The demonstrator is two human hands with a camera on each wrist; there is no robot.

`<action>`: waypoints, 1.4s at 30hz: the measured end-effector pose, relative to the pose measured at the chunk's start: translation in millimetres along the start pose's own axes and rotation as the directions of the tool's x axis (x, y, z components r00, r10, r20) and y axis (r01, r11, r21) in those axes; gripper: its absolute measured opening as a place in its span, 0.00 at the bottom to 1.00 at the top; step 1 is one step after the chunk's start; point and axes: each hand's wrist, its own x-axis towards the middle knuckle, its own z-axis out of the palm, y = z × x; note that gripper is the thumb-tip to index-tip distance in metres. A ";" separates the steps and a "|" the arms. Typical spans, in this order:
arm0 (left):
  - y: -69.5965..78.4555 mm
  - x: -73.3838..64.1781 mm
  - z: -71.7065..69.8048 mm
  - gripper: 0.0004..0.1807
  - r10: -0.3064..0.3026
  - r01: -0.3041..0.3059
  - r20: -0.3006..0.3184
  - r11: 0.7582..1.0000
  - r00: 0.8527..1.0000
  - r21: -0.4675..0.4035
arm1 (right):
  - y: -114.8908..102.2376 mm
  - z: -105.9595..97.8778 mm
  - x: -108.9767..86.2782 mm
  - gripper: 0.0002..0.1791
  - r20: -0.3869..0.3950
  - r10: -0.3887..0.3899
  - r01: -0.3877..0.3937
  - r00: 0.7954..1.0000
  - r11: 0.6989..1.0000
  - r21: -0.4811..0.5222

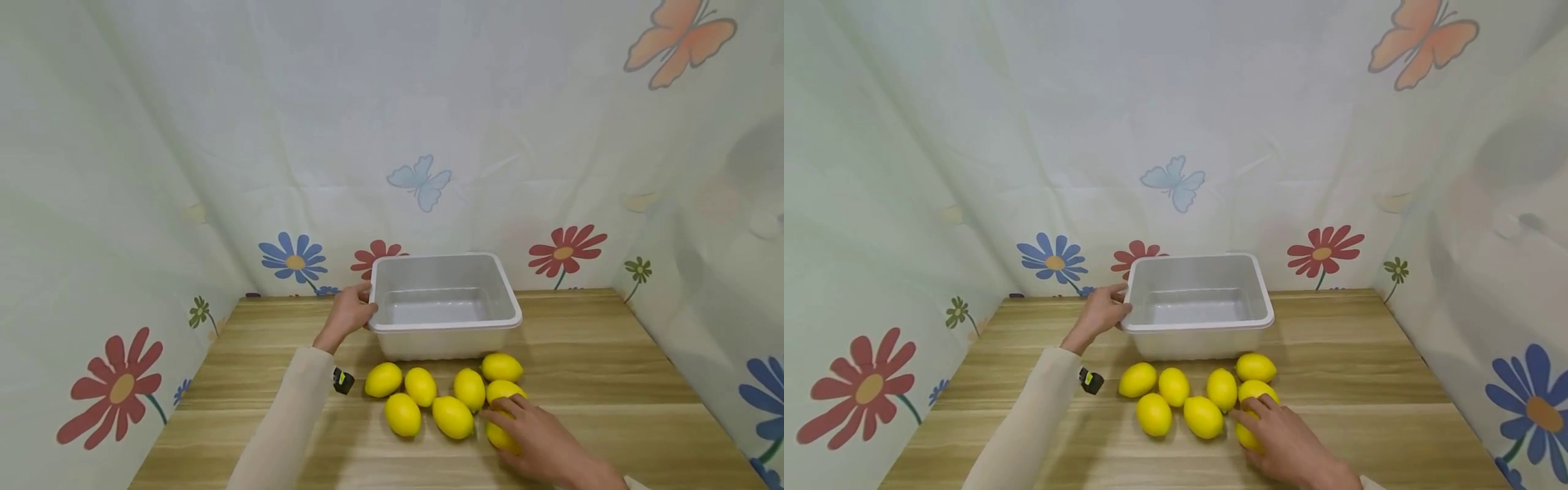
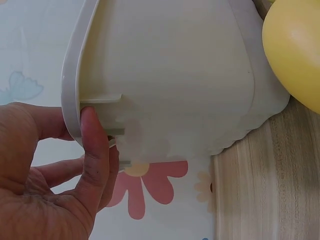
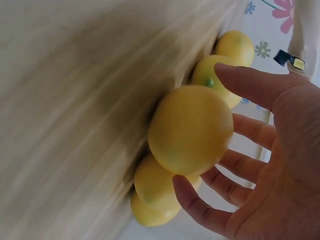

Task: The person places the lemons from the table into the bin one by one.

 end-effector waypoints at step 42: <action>3.0 -0.2 -2.8 0.34 -0.001 0.002 0.055 1.000 0.999 -0.018 | -7.8 -16.6 17.2 0.24 -0.112 -0.107 0.092 0.988 0.987 -0.132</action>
